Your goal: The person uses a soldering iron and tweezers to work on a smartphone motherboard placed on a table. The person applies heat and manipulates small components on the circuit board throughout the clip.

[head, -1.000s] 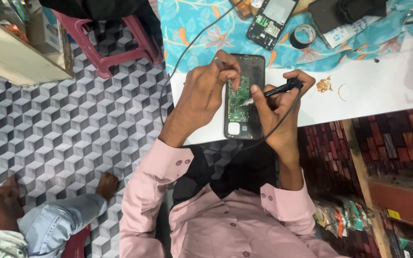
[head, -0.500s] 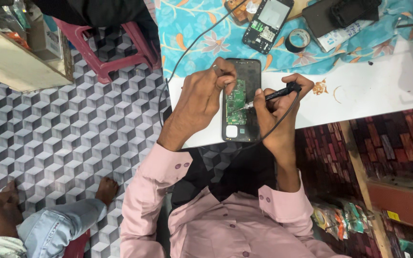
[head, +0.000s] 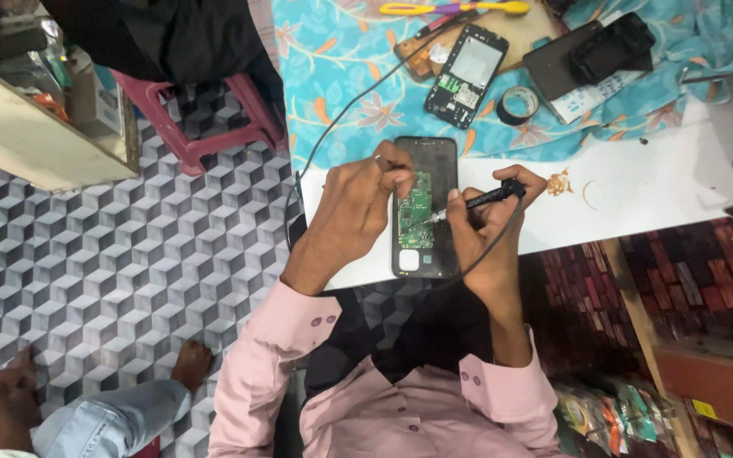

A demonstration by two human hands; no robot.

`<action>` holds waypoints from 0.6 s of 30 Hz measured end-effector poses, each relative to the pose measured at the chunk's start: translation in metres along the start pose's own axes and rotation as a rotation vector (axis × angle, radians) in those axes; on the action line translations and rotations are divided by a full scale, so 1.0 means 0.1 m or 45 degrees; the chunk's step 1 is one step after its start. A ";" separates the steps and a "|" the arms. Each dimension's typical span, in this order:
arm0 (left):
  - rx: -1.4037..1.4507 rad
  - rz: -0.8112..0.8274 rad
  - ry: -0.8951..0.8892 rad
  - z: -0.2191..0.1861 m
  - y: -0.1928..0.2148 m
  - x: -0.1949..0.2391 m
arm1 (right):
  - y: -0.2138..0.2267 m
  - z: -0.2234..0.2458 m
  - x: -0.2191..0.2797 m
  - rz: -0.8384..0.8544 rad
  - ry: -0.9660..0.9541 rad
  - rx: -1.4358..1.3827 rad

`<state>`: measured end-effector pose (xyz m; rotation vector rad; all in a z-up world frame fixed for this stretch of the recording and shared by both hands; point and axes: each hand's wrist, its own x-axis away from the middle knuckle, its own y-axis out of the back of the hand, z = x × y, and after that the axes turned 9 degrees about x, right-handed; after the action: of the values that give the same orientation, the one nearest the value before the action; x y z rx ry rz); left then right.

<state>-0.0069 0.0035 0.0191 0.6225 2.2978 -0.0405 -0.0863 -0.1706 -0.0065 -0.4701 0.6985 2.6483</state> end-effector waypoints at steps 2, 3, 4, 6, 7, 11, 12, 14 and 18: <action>-0.036 0.000 -0.014 -0.01 0.00 0.02 | 0.00 0.00 0.01 -0.011 -0.062 -0.032; -0.053 0.002 -0.023 -0.02 0.00 0.02 | -0.01 0.00 0.01 -0.020 -0.092 -0.048; -0.050 0.006 0.009 -0.02 0.00 0.02 | -0.01 0.00 0.01 -0.023 -0.138 -0.076; -0.049 0.014 0.073 -0.03 0.02 0.00 | -0.02 0.02 -0.01 -0.027 -0.228 -0.138; -0.040 0.016 0.077 -0.03 0.02 0.01 | -0.01 0.02 0.01 -0.018 -0.214 -0.108; -0.009 0.034 0.101 -0.02 0.03 0.00 | 0.01 0.03 0.00 0.007 -0.063 0.184; -0.004 0.041 0.109 -0.02 0.03 -0.01 | 0.01 0.03 -0.02 0.012 0.000 0.299; -0.001 0.040 0.050 -0.02 0.01 -0.04 | 0.00 0.04 0.00 -0.073 -0.199 0.029; 0.028 -0.008 0.047 -0.03 0.05 0.01 | -0.01 -0.01 0.03 0.009 -0.054 0.195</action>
<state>-0.0074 0.0086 0.0209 0.6326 2.3380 -0.0578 -0.0883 -0.1693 -0.0088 -0.3682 0.8825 2.5786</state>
